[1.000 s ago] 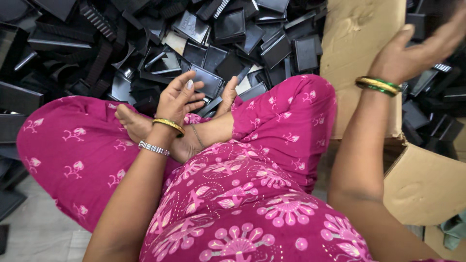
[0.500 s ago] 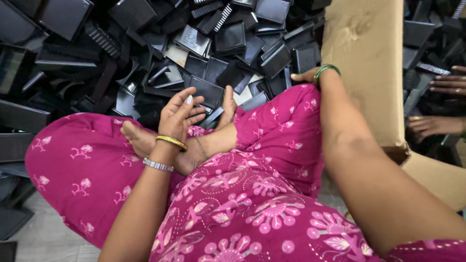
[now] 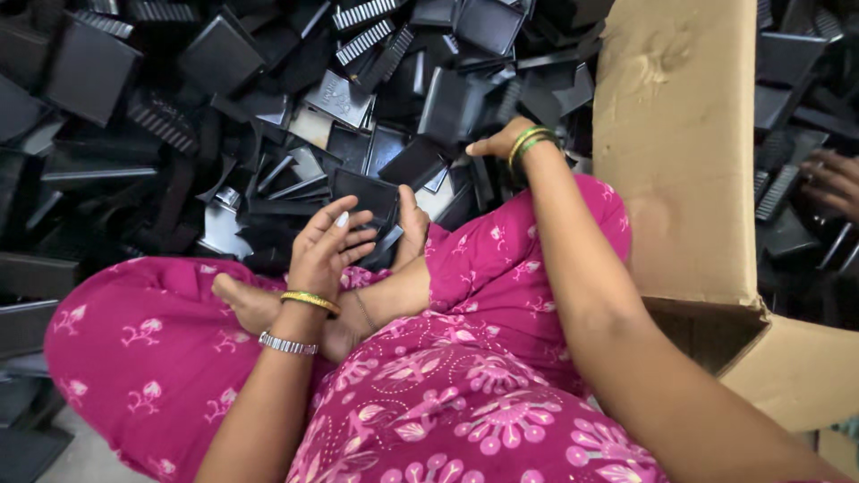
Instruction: The person sits cross-legged on the floor in front of a large pile of black plastic boxes. The person picks up boxes one at a time, opens and separates the lids, checks them, and tosses them aside onto the pile, repeating this handling continuously.
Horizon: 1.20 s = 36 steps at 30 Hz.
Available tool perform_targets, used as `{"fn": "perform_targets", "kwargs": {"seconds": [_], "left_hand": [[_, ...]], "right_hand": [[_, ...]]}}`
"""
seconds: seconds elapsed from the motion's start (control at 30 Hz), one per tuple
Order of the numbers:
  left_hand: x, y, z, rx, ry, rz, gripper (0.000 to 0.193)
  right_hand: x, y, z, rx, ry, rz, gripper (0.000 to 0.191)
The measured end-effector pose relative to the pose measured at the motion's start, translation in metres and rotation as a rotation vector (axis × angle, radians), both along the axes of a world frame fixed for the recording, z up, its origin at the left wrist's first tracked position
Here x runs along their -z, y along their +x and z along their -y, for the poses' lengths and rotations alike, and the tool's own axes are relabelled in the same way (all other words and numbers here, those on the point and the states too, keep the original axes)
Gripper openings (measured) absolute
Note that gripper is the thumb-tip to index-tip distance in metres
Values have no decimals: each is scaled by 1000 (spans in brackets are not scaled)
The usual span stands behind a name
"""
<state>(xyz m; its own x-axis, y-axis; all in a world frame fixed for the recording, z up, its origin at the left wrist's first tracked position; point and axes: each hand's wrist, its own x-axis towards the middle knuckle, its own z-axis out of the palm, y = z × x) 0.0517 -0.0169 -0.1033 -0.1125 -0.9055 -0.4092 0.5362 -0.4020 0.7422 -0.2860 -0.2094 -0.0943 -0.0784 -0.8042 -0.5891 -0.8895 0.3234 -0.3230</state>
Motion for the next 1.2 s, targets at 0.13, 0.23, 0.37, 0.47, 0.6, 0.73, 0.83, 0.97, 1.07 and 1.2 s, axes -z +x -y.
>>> {"fn": "perform_targets", "kwargs": {"seconds": [0.13, 0.23, 0.37, 0.47, 0.6, 0.73, 0.83, 0.97, 1.07, 1.2], "left_hand": [[-7, 2, -4, -14, 4, -3, 44], [-11, 3, -3, -21, -17, -13, 45], [-13, 2, 0, -20, -50, -55, 45], [-12, 3, 3, -28, -22, -27, 45], [-8, 4, 3, -31, -61, -59, 45], [-5, 6, 5, -12, -66, -35, 45], [-4, 5, 5, -7, -61, -47, 44], [-3, 8, 4, -31, -48, -64, 43], [0, 9, 4, -38, -55, -43, 43], [2, 6, 8, -32, -35, -21, 42]], "right_hand": [[-3, -38, -25, 117, -357, 60, 65], [2, -58, -24, 577, -676, 247, 56], [7, -56, -10, 603, -364, 140, 67], [-3, -33, -4, 525, -265, 226, 76], [-13, 8, -10, 295, -343, 233, 89], [-15, 54, -24, 15, -556, 322, 95], [-10, 72, -36, -133, -838, 619, 105], [-1, 70, -46, 298, -585, 663, 101], [4, 59, -48, 494, -279, 651, 78], [3, 54, -46, 654, -204, 844, 61]]}}
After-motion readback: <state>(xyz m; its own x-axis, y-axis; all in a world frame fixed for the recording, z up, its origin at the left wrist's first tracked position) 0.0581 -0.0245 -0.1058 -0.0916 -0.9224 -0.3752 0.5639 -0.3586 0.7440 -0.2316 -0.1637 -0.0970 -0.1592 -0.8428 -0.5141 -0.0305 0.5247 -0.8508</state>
